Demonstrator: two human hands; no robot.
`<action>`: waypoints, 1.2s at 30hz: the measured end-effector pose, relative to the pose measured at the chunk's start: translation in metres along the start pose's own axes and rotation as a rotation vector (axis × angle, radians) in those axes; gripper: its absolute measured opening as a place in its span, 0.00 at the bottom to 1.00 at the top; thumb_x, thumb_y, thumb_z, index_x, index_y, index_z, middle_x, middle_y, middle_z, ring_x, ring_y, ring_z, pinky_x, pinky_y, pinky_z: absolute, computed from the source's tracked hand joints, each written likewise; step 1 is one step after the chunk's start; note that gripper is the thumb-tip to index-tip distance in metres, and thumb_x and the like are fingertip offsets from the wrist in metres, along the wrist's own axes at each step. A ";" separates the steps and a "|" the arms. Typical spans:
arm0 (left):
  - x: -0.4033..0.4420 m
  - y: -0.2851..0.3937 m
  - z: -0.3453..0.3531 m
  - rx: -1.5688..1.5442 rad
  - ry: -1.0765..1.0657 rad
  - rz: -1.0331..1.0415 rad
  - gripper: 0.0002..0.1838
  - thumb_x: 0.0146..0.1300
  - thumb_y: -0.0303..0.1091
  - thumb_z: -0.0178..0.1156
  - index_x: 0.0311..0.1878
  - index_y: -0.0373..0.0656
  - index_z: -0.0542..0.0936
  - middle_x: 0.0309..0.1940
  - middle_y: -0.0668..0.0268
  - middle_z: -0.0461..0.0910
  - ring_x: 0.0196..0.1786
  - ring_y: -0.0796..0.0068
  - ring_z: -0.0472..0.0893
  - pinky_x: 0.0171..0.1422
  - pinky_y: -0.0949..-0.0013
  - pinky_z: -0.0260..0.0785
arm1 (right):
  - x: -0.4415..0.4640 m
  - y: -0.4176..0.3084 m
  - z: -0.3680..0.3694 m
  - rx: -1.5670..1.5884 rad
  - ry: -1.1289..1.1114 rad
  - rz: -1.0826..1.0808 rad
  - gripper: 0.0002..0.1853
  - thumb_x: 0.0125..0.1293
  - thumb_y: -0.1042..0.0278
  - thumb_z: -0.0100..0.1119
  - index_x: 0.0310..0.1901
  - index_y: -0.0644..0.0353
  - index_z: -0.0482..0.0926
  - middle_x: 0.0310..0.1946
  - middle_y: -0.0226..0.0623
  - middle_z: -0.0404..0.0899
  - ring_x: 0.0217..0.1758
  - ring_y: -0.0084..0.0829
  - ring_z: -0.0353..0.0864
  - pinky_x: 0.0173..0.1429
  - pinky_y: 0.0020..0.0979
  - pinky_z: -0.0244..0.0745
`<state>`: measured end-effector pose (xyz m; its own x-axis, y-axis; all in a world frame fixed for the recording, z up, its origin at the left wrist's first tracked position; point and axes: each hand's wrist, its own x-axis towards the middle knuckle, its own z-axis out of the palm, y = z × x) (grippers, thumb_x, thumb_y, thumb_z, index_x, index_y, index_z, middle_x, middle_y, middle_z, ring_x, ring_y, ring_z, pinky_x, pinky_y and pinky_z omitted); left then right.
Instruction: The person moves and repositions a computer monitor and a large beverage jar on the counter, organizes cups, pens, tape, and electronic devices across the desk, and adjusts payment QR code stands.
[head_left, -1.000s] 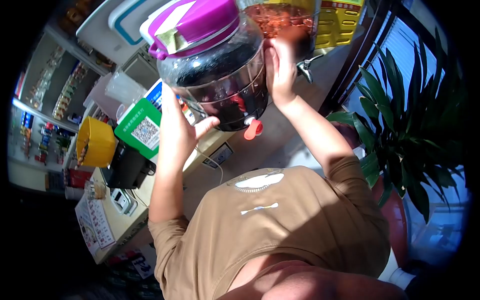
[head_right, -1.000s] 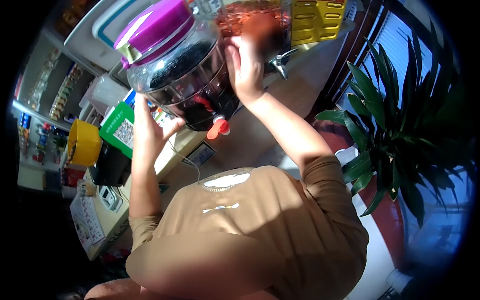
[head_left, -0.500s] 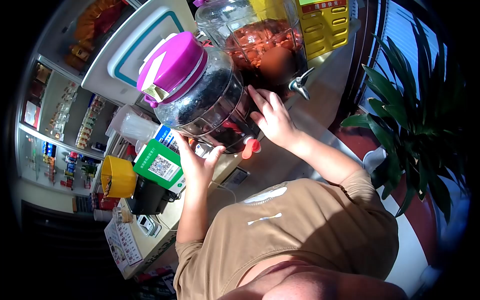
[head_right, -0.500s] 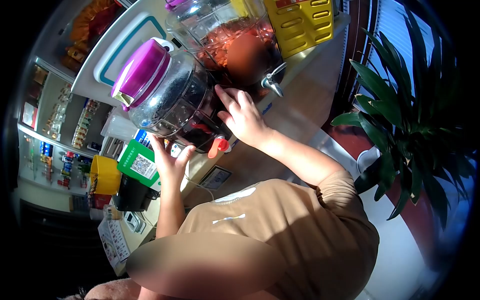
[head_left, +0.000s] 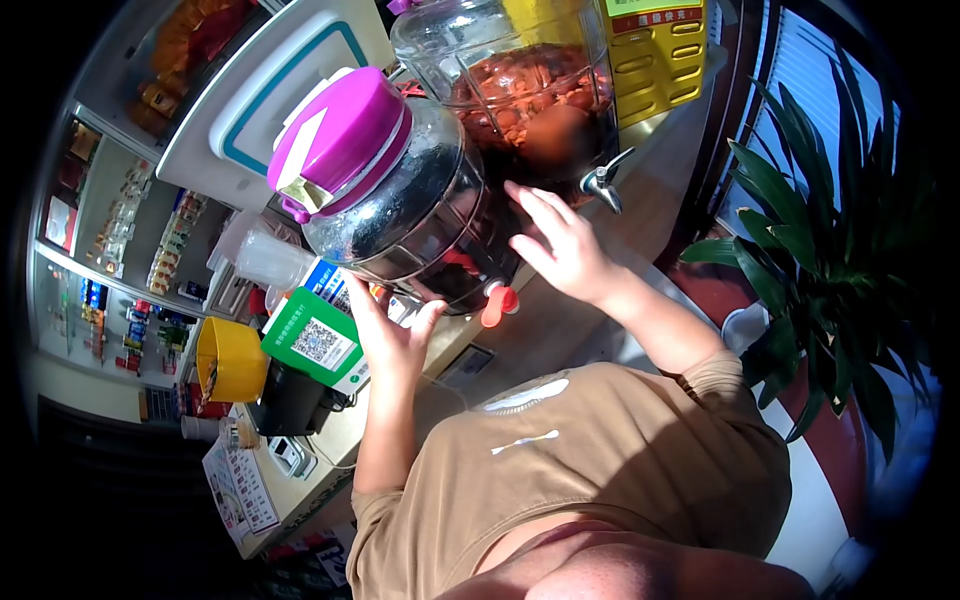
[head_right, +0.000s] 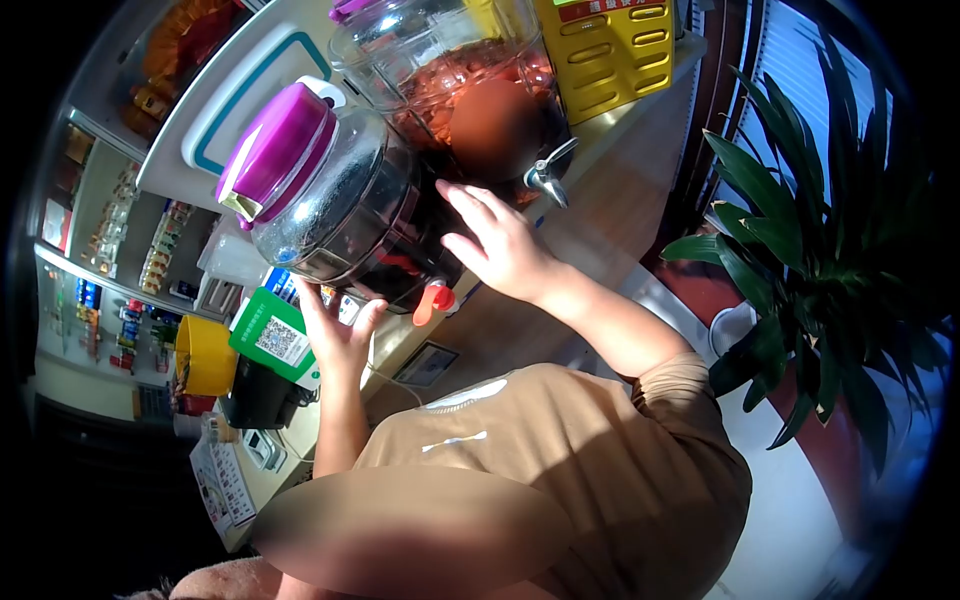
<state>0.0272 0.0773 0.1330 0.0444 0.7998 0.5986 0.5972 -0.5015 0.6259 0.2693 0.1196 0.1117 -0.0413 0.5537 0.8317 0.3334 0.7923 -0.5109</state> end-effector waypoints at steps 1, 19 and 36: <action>0.000 -0.001 0.000 0.003 -0.001 -0.010 0.60 0.41 0.33 0.76 0.72 0.38 0.43 0.65 0.54 0.58 0.65 0.58 0.64 0.65 0.56 0.62 | -0.001 -0.001 -0.010 0.087 -0.006 0.041 0.24 0.58 0.77 0.58 0.58 0.66 0.69 0.50 0.47 0.72 0.46 0.39 0.77 0.51 0.35 0.73; -0.011 0.012 0.033 0.212 0.138 0.041 0.72 0.31 0.39 0.80 0.68 0.25 0.35 0.65 0.38 0.53 0.67 0.47 0.59 0.70 0.57 0.51 | 0.042 0.151 -0.064 0.615 0.498 0.742 0.18 0.71 0.51 0.45 0.49 0.55 0.75 0.35 0.23 0.73 0.38 0.18 0.71 0.47 0.21 0.65; -0.022 0.010 0.058 0.169 0.217 -0.033 0.70 0.38 0.42 0.77 0.69 0.27 0.31 0.70 0.37 0.36 0.74 0.45 0.43 0.75 0.57 0.40 | 0.042 0.149 -0.054 0.634 0.543 0.691 0.18 0.70 0.49 0.44 0.40 0.57 0.74 0.27 0.27 0.71 0.28 0.20 0.72 0.32 0.22 0.70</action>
<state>0.0786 0.0739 0.0971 -0.1386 0.7164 0.6838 0.7213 -0.4001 0.5653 0.3685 0.2472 0.0821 0.4427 0.8677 0.2261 -0.4299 0.4266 -0.7957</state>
